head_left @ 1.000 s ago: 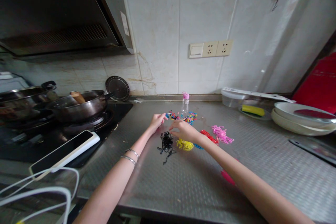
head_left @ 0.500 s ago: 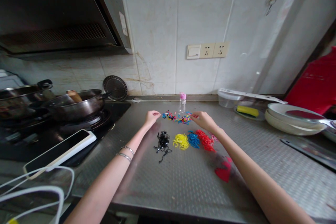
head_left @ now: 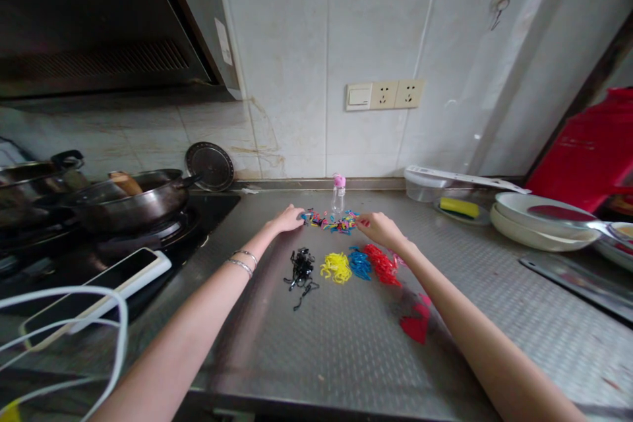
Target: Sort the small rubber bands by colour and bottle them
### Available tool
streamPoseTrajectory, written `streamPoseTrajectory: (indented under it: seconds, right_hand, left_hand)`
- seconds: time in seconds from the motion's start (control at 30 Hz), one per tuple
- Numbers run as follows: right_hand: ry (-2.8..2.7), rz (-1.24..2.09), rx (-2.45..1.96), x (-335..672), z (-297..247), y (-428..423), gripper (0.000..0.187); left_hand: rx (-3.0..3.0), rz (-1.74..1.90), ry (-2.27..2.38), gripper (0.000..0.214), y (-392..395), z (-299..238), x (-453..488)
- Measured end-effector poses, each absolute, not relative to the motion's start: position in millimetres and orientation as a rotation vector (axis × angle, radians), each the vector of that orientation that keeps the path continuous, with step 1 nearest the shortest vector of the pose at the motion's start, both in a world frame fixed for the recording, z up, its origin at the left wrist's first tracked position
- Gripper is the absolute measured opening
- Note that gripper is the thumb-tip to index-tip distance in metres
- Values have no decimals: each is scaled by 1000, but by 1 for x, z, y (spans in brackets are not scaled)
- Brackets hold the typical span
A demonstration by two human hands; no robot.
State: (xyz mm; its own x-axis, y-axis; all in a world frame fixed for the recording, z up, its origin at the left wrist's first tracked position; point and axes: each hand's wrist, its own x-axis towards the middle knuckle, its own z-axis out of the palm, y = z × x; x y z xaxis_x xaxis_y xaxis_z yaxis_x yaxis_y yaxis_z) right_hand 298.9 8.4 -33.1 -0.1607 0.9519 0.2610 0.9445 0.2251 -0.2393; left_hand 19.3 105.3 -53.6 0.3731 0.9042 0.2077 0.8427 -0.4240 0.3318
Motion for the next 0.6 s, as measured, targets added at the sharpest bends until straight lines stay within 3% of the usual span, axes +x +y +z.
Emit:
streamPoseTrajectory:
  seconds: [0.23,0.6]
  right_hand:
    - [-2164,29,-1740,299,-34,10,25]
    - [-2164,46,-1756,300,-35,10,23]
  left_hand:
    - [2524,561,1477,19,117,-52,22]
    - [2502,680,1478,15,117,-52,28]
